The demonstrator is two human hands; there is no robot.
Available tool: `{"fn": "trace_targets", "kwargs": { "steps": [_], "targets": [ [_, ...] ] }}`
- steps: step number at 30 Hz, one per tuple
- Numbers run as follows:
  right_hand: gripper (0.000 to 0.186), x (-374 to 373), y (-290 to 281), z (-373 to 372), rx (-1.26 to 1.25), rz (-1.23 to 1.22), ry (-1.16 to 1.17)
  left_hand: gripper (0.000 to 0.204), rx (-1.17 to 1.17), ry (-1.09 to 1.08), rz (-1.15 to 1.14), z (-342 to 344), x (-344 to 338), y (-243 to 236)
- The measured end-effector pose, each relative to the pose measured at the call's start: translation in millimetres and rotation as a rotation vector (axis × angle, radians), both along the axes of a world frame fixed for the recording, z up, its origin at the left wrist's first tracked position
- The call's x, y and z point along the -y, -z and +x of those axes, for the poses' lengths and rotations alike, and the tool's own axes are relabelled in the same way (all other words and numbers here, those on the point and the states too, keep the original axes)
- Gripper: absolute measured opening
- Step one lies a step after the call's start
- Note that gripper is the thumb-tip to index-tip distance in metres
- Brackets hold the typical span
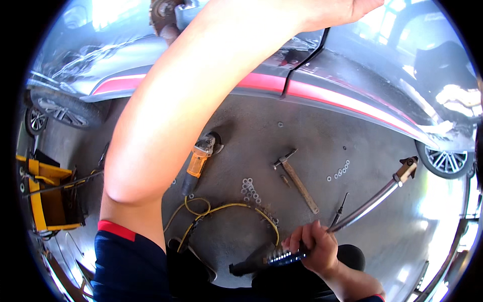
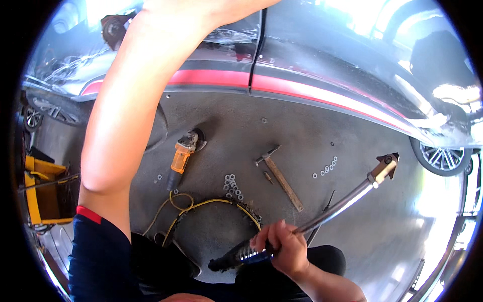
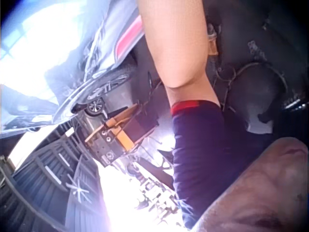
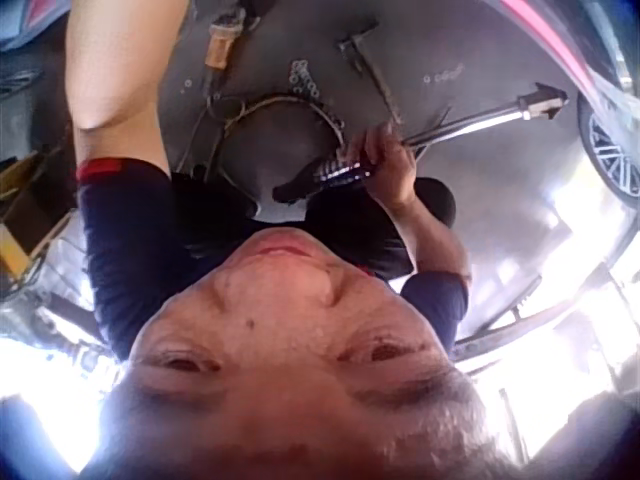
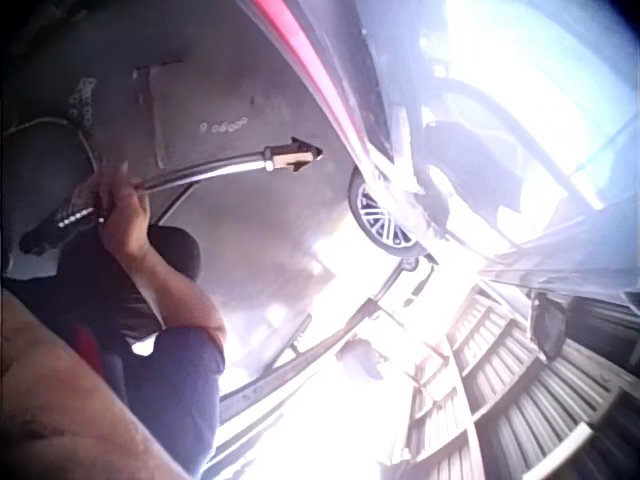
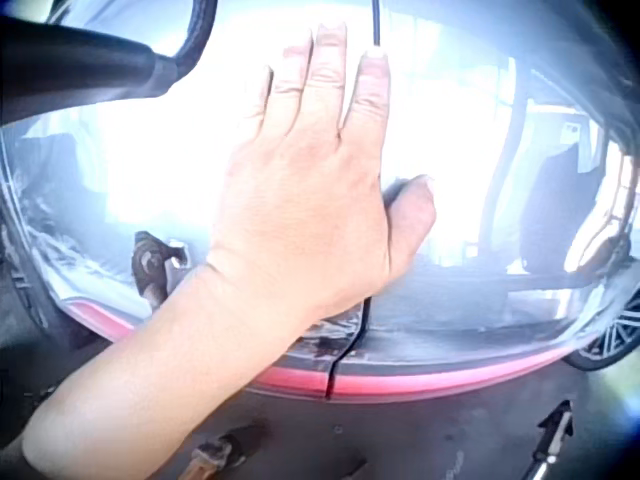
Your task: The person uses a spot-welding slide hammer to pull a dent on a car door and then uses an angle grinder on the metal surface.
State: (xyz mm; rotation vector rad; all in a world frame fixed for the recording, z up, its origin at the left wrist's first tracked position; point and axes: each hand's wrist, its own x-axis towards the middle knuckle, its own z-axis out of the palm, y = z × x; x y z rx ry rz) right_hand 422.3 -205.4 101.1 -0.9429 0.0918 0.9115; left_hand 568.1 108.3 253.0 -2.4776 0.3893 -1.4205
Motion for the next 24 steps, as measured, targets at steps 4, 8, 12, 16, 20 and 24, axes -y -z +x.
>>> {"fn": "trace_targets", "kwargs": {
  "steps": [4, 8, 12, 16, 20, 24],
  "targets": [
    [0.054, 7, -13, -15, 0.073, -0.020, -0.046, 0.086, 0.085, 0.051, -0.048, 24, 8, 21],
    [0.054, 5, -11, -19, 0.102, 0.016, -0.071, 0.086, 0.127, 0.073, -0.024, 29, 14, 16],
    [0.053, 1, -16, -14, 0.089, -0.067, -0.057, 0.086, 0.385, 0.018, 0.116, 38, 1, 30],
    [0.051, 12, -11, -14, 0.062, -0.006, -0.057, 0.081, -0.004, 0.059, -0.063, 0, 12, 57],
    [0.051, 14, -16, -17, 0.064, -0.028, -0.145, 0.089, 0.042, -0.067, 0.065, 13, -16, 125],
    [0.054, 16, -20, -20, 0.067, -0.033, -0.223, 0.090, -0.154, -0.055, 0.003, 9, -23, 154]
  ]
}}
